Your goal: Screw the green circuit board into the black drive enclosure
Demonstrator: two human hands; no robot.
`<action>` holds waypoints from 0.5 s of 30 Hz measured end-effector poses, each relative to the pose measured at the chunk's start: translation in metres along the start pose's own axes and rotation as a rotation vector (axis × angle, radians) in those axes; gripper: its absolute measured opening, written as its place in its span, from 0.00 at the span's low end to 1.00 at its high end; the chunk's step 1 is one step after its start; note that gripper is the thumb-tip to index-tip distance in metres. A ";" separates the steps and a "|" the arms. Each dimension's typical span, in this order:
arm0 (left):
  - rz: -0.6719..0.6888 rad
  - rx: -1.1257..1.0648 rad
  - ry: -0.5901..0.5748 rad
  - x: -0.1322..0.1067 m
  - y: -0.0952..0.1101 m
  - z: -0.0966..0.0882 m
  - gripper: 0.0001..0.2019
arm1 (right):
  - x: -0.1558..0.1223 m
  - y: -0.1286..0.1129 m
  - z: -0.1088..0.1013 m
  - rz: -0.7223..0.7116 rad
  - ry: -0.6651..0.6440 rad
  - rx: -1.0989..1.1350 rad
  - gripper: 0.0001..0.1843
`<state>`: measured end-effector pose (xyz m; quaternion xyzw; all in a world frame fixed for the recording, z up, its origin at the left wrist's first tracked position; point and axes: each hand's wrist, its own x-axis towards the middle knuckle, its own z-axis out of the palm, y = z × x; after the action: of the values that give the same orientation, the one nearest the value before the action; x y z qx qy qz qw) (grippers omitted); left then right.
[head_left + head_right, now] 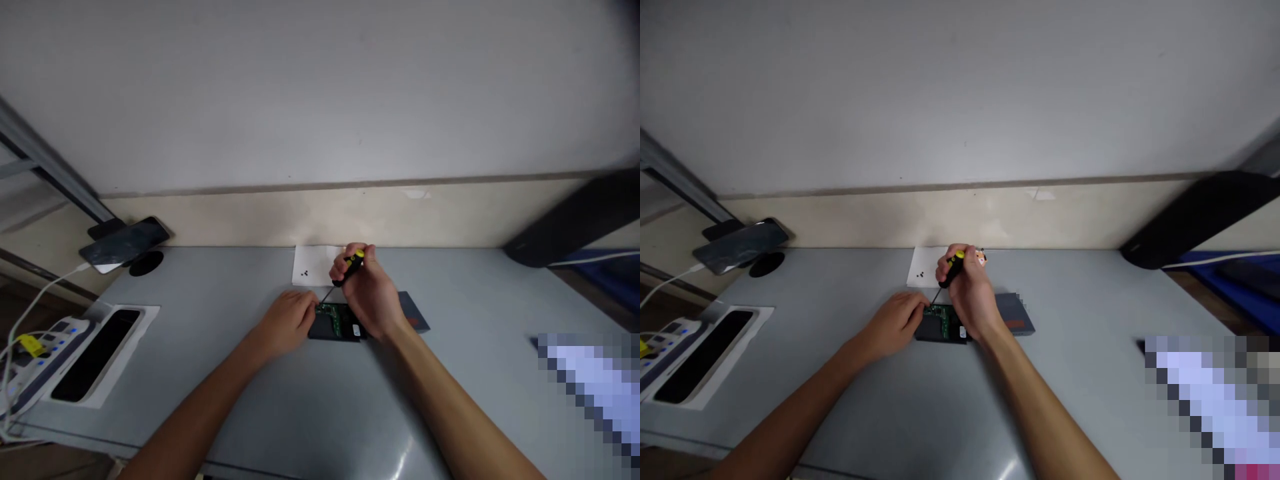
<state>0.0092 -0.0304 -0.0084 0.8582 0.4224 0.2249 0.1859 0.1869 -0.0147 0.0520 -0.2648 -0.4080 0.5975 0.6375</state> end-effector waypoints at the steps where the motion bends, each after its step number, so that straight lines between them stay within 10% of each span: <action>1: 0.002 -0.001 -0.001 0.000 0.000 0.000 0.08 | -0.001 -0.001 0.001 -0.006 0.003 0.025 0.18; 15: -0.030 -0.031 0.006 0.002 -0.001 0.001 0.08 | -0.005 -0.002 -0.003 0.043 -0.112 0.026 0.07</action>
<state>0.0104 -0.0282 -0.0088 0.8480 0.4323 0.2312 0.2013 0.1904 -0.0192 0.0512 -0.2313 -0.4293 0.6301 0.6042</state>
